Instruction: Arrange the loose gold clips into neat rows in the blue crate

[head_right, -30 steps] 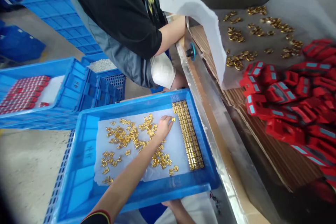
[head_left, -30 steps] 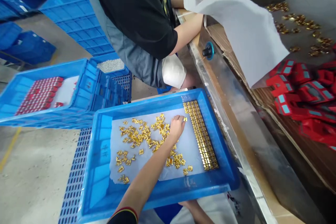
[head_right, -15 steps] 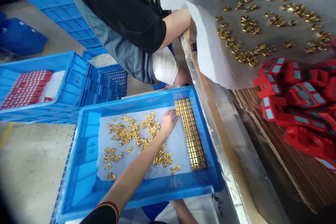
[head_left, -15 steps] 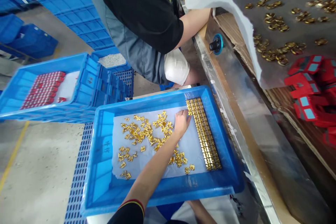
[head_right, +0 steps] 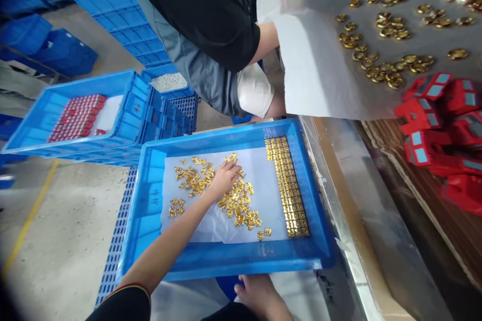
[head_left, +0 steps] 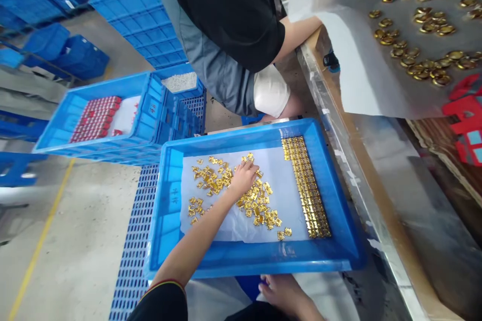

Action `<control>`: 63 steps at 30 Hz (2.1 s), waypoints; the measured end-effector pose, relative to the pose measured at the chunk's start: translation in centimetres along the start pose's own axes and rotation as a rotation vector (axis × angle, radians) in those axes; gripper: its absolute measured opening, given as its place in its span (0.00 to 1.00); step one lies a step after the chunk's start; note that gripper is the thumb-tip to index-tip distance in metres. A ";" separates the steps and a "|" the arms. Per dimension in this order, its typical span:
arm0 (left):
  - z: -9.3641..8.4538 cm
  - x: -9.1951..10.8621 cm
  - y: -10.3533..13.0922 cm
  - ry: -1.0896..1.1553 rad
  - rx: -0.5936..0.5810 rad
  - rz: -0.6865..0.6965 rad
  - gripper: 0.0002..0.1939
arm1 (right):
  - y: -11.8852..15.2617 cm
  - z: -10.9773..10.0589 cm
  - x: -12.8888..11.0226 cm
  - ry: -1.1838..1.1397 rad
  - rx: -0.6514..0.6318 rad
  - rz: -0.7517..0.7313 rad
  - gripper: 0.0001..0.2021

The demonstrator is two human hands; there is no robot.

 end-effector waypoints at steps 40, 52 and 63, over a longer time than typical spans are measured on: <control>2.0 2.1 -2.2 0.143 0.132 0.096 0.14 | -8.7 -19.8 -3.8 0.585 0.511 0.663 0.17; 2.0 3.5 -2.5 0.190 0.086 0.172 0.14 | -7.5 -20.9 -0.7 0.438 0.462 0.345 0.14; 2.4 3.4 -2.6 0.238 0.054 0.225 0.15 | -8.2 -19.8 -2.4 0.435 0.571 0.630 0.15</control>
Point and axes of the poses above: each hand's wrist, its own y-axis away from the middle knuckle, its own z-axis out of the palm, x = y × z, the point moved 3 cm from there along -y, towards the middle knuckle, and after that the axes turned 5 degrees about -x, right-handed, at the moved point
